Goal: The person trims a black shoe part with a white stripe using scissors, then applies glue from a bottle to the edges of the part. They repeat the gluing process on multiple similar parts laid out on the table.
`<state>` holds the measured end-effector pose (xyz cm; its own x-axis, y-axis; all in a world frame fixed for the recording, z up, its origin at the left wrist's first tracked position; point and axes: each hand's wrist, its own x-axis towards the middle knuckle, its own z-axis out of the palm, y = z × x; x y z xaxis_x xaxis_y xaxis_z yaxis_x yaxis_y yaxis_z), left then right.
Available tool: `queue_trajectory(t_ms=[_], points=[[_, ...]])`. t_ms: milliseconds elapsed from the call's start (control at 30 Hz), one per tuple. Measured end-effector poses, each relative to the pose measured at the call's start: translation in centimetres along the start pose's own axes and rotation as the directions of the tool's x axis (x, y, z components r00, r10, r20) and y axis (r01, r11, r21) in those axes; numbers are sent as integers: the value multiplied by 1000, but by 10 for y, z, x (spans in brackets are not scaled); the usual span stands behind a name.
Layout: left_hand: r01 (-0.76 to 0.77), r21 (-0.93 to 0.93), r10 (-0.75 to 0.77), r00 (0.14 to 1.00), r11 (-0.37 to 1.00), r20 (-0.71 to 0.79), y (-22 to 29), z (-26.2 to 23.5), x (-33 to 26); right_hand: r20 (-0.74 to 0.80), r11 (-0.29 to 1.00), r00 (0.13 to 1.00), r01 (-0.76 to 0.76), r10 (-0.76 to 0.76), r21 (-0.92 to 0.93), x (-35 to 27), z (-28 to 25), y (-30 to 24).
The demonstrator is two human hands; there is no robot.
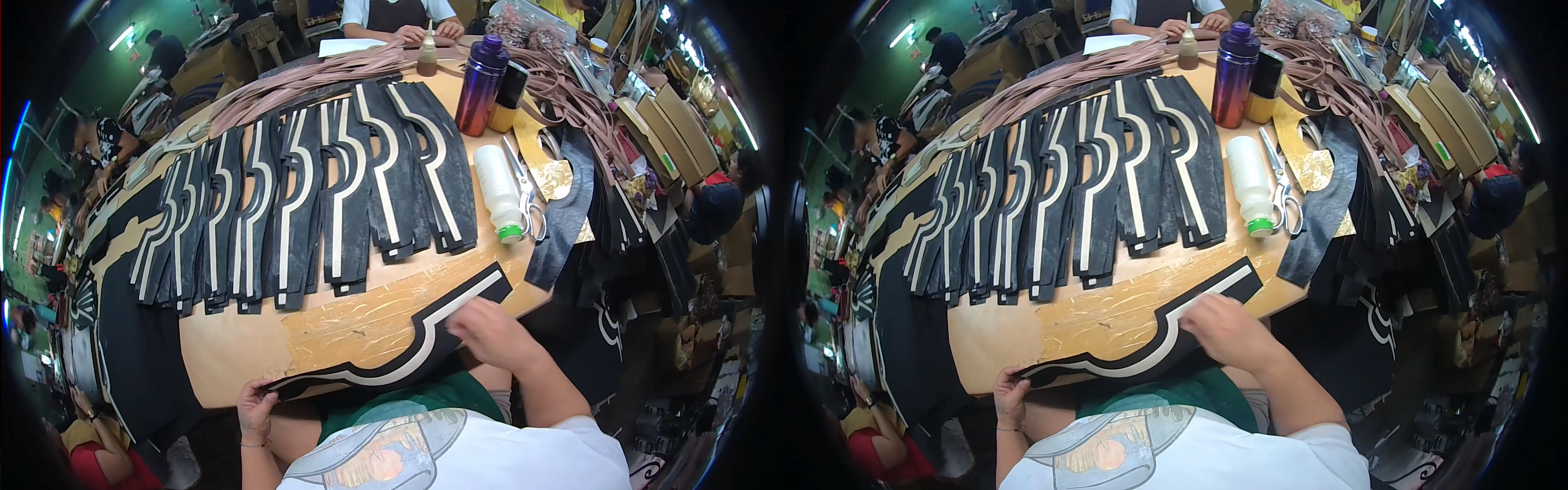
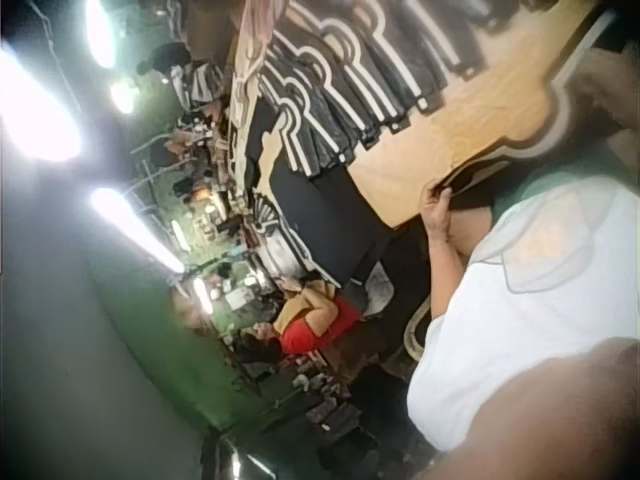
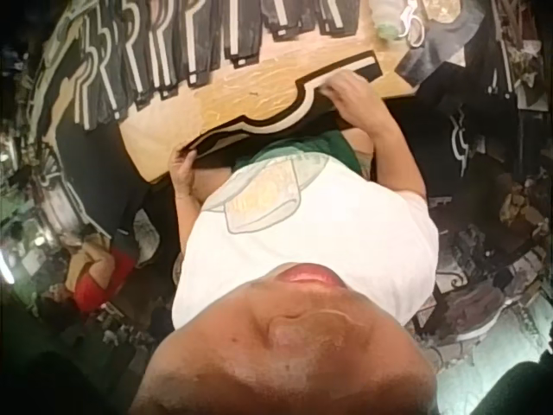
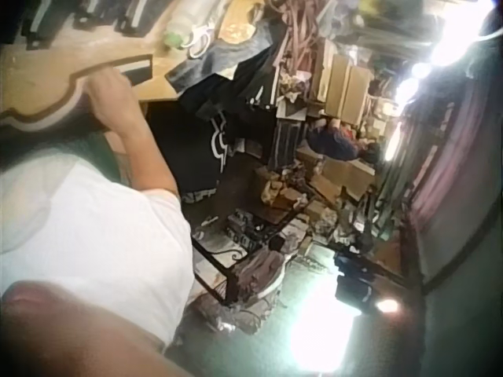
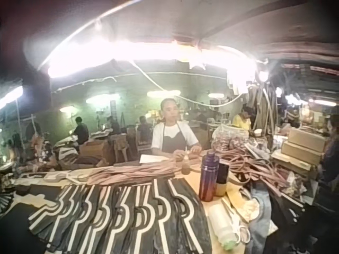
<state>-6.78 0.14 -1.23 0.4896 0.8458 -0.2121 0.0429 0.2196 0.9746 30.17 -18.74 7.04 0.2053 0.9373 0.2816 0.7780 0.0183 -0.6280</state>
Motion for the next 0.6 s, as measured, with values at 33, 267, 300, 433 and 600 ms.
queue_trajectory(t_ms=[33,267,300,433,600], points=[[10,-15,-10,1000,1000,8,0,0,2,-11,994,994,-112,112,0,-21,-11,1],[54,-11,-54,999,998,-3,2,-4,-2,-65,601,687,-673,723,-432,-178,-7,75],[53,-10,-53,999,999,-12,1,-5,-4,-129,559,720,-627,682,-543,-200,1,89],[51,67,-51,999,996,-3,2,-3,-3,-259,525,533,-844,805,-105,-247,67,126],[25,81,-23,999,996,-26,9,11,1,196,-113,111,-516,974,849,-225,119,97]])
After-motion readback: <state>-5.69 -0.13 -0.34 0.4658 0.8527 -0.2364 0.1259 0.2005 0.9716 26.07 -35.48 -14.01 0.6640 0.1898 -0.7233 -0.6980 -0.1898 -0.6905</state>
